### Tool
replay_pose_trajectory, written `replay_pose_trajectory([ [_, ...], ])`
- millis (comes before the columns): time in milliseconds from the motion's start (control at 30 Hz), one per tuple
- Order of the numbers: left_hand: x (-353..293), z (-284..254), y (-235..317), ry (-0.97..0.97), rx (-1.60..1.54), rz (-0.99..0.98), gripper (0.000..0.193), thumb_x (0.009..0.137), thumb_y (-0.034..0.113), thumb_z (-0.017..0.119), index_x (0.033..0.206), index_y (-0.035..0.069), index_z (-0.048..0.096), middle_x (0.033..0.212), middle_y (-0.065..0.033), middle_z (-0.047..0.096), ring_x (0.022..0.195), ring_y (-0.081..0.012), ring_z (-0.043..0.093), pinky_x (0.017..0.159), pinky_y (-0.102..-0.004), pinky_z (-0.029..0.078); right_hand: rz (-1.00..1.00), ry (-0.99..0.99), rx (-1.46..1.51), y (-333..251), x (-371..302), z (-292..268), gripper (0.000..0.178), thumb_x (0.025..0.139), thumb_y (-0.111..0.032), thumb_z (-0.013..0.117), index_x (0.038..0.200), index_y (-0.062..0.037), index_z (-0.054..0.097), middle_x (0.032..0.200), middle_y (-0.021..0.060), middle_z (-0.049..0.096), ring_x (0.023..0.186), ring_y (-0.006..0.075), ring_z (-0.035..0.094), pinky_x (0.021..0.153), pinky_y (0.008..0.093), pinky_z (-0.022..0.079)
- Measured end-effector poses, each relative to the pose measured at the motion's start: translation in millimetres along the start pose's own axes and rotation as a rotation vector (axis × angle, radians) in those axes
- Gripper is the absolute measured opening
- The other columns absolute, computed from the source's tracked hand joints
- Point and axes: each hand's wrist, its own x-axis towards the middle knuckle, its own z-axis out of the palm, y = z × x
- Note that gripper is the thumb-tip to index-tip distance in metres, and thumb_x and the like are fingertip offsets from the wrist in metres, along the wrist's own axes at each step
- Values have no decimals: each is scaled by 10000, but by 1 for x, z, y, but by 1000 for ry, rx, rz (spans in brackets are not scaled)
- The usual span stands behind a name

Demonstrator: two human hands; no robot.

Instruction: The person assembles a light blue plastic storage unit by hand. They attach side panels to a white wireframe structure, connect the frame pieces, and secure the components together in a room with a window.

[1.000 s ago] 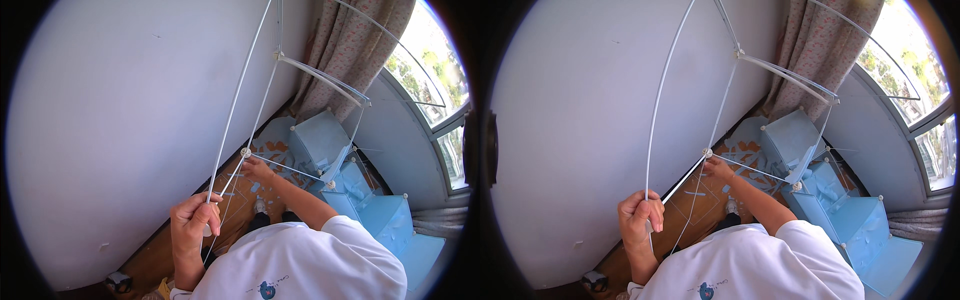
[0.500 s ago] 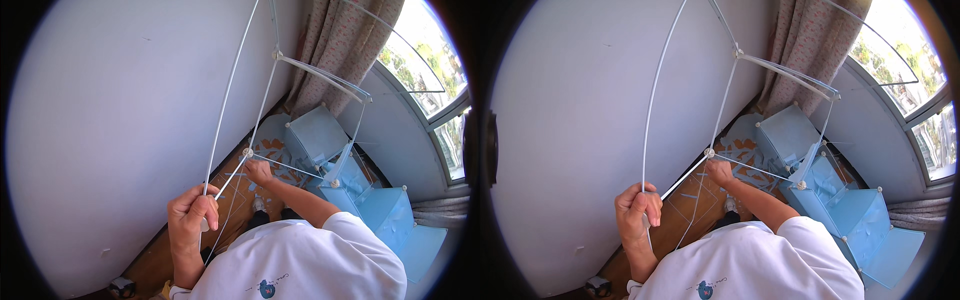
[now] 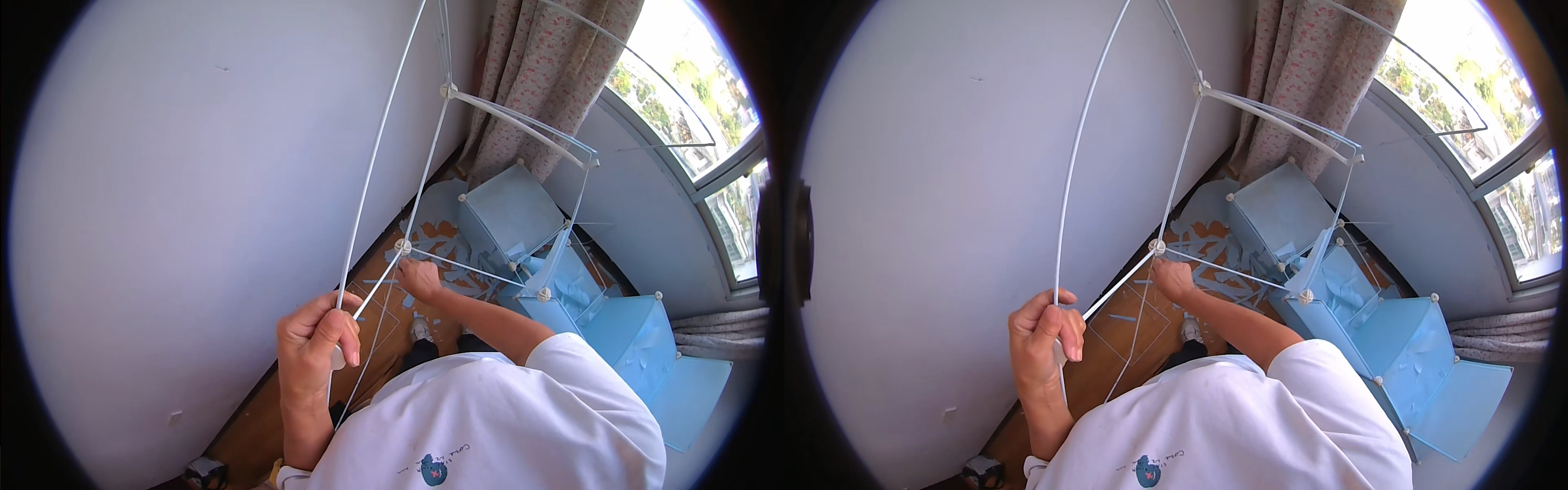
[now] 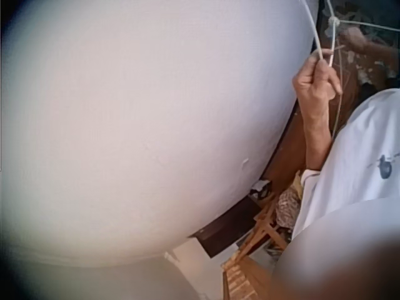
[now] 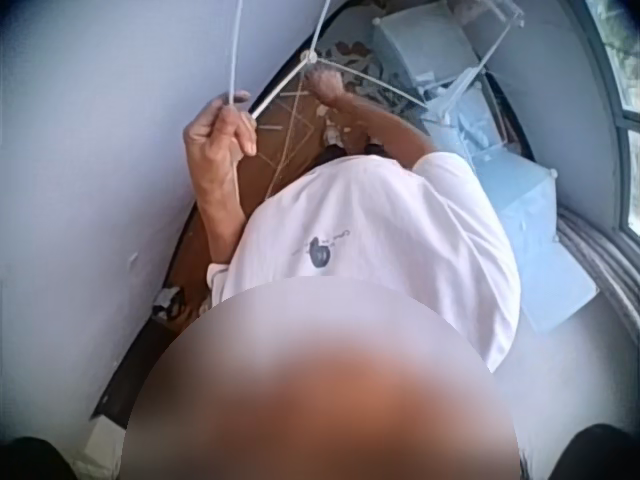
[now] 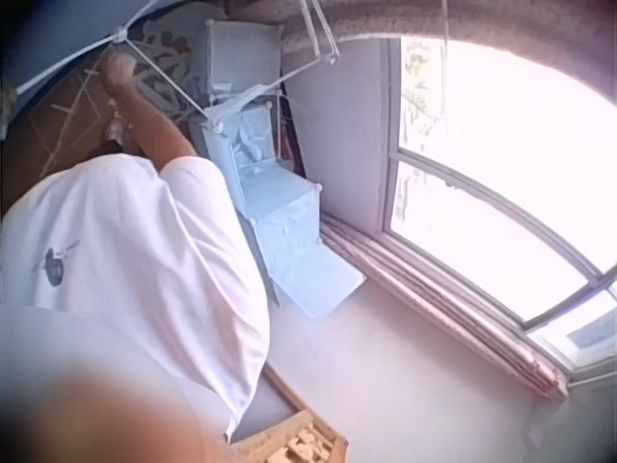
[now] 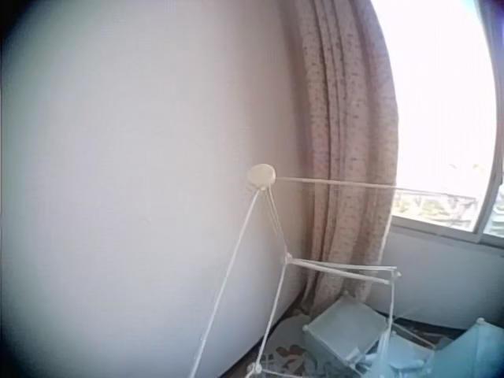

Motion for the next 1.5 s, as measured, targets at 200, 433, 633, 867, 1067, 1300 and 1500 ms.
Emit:
replay_pose_trajectory([
  [200,5,2,8,-79,-11,95,299,878,184,508,880,-114,537,477,-45,511,424,-94,452,473,-221,372,236,132,230,-3,20,-12,264,793,-301,530,712,-50,529,612,154,574,625,365,561,554,458,430],
  [433,6,9,9,-64,14,73,306,879,192,507,878,-113,537,476,-46,512,420,-99,451,469,-225,372,191,79,207,3,24,-13,234,818,-275,521,770,-50,565,603,125,576,601,309,572,543,415,438],
  [633,6,8,9,-67,100,141,341,893,269,474,857,-68,515,426,-36,475,334,-119,415,417,-252,323,374,-168,1070,23,20,-9,222,878,-214,465,821,-9,529,701,62,576,569,128,560,481,270,442],
  [867,3,4,12,-61,-1,103,320,880,209,506,870,-109,537,461,-44,502,399,-104,449,488,-233,372,352,-123,1171,18,22,-13,241,893,-241,452,866,-14,529,744,39,567,588,99,546,463,232,434],
  [1067,0,7,11,-31,63,121,360,873,268,511,830,-89,539,433,-38,488,372,-105,437,463,-244,358,445,-157,1325,23,21,1,267,875,-281,489,955,-40,572,816,29,594,728,110,563,600,252,460],
  [1300,5,8,8,-69,101,190,326,891,275,478,830,-45,462,372,-25,410,295,-123,344,405,-255,276,593,-196,1543,30,26,11,180,860,-193,499,901,-28,559,815,60,593,752,153,595,696,293,511],
  [1500,4,8,10,-31,91,168,326,886,279,488,838,-42,456,371,-19,398,291,-120,327,405,-255,272,666,-238,1671,26,25,20,124,854,-162,494,844,-49,546,713,27,558,650,143,572,624,283,506],
])
